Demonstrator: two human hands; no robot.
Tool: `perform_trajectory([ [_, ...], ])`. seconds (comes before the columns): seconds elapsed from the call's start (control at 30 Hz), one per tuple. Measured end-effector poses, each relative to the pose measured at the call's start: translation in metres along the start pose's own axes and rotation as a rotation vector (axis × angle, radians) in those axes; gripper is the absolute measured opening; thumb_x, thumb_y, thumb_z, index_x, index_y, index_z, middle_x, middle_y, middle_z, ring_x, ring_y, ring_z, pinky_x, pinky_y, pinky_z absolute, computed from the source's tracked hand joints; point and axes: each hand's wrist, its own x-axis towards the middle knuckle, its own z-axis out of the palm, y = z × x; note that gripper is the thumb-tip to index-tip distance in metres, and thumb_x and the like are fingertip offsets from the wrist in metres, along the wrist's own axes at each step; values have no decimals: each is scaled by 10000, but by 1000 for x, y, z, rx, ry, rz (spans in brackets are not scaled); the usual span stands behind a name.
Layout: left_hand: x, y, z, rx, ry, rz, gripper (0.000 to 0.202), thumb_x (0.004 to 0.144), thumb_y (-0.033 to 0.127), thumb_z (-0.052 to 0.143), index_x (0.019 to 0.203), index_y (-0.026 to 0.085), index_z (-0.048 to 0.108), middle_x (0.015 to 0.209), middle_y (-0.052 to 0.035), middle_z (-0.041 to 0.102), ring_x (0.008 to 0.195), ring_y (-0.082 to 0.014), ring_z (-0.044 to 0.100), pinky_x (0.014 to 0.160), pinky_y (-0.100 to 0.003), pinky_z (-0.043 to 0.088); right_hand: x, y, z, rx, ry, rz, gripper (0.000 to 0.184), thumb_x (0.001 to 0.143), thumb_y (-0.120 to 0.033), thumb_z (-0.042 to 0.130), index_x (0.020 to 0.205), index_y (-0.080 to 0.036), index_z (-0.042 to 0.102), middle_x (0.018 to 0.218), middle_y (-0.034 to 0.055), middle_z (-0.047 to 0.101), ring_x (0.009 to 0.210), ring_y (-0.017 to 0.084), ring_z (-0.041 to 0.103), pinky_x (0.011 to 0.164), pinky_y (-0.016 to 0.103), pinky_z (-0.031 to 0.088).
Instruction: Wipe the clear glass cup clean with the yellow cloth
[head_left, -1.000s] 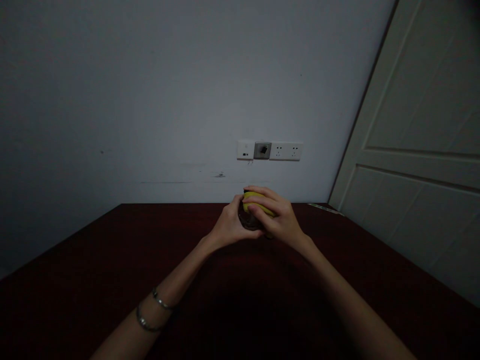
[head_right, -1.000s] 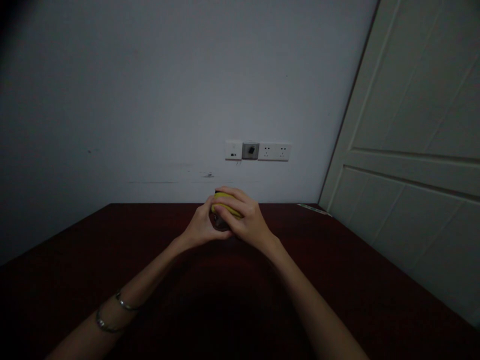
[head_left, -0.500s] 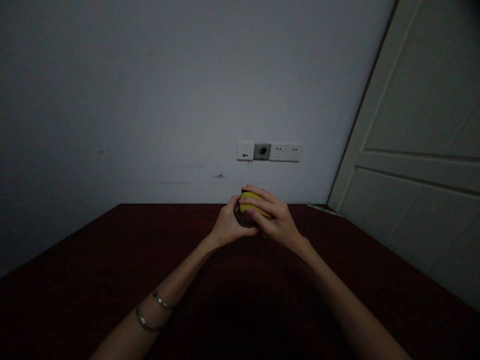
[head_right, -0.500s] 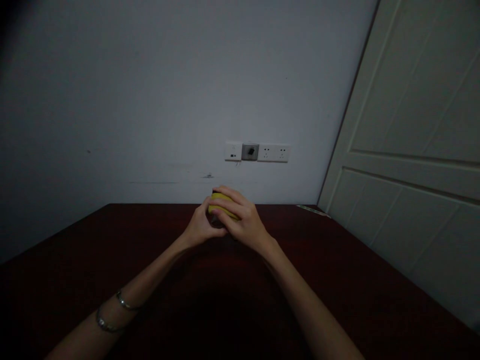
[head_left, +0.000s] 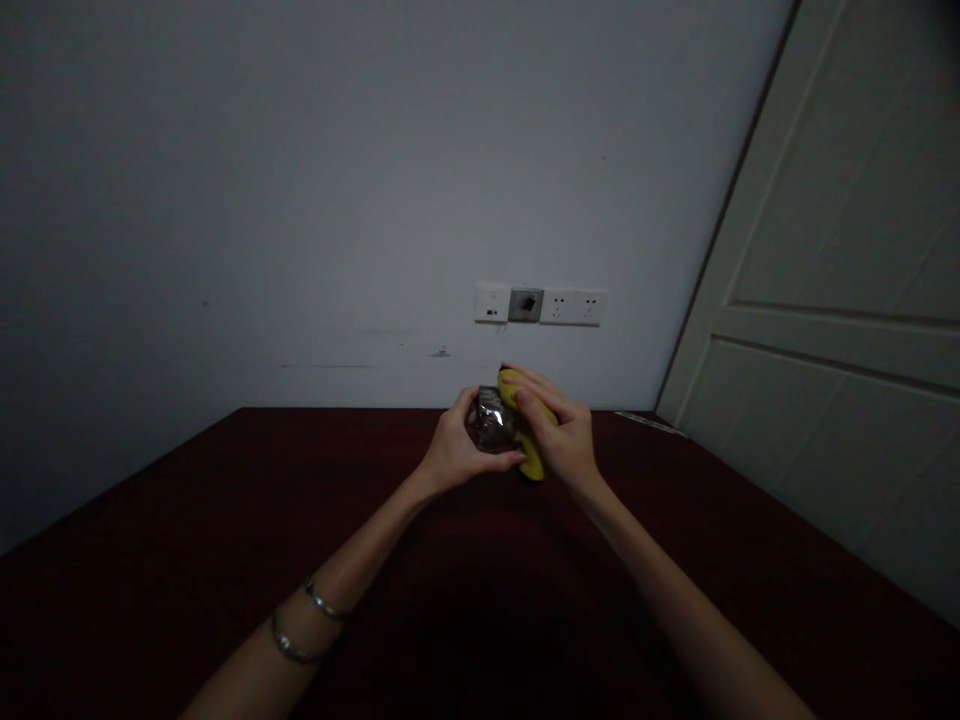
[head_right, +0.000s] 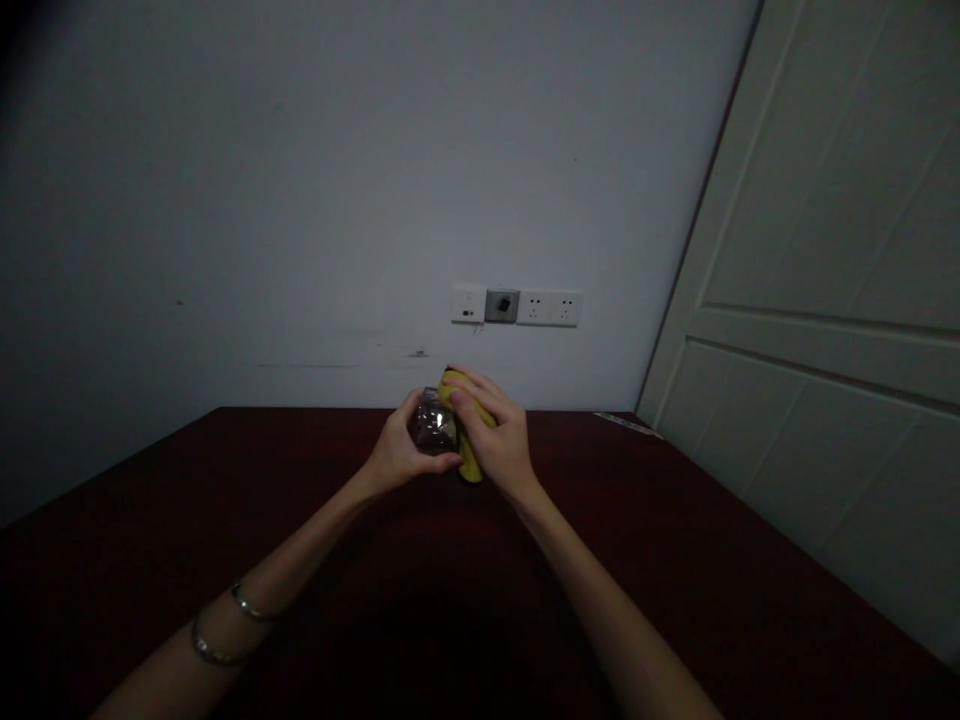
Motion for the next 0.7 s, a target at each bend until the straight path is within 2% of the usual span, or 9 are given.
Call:
perform_trajectory([
  [0.13,2,1,-1,-49,3,9,681,532,382,798,1072,161,447,1004,-71,618,910,-204,612,810,-337,504,-3,-3,-2,17,-58,-84,184,842,-331,570,937,-276,718,1207,35,628,1116,208,581,981,414,442],
  [0.33,2,2,-5,49,-49,22,684,484,358,826,1035,155,475,973,-63,617,890,-210,608,809,-347,502,2,8,-1,98,33,147,275,816,-430,581,940,-231,724,1116,55,682,1089,236,605,1001,422,434],
  [0.4,3,1,-4,23,-71,-4,684,496,348,823,1049,145,475,972,-65,619,879,-204,612,798,-338,504,3,8,-1,73,48,154,267,811,-418,590,936,-225,726,1097,59,690,1075,237,614,998,424,438],
  [0.47,3,-1,-2,-7,-68,-32,675,518,347,815,1066,142,478,1002,-73,619,900,-204,612,800,-330,501,2,5,-1,10,30,68,223,824,-364,586,938,-231,724,1120,63,678,1085,225,606,990,419,443],
  [0.6,4,-6,-1,15,-28,-72,627,565,301,786,1087,143,476,1003,-71,624,877,-194,613,756,-312,502,-4,-2,-2,-124,-121,-169,205,827,-245,585,991,-268,706,1219,54,621,1124,211,577,990,427,440],
  [0.7,4,-3,-4,63,-35,-47,629,565,304,782,1086,144,469,975,-65,625,842,-190,613,727,-312,503,-5,-4,-3,-110,-156,-209,216,828,-227,582,1001,-275,702,1228,48,614,1132,207,572,992,423,439],
])
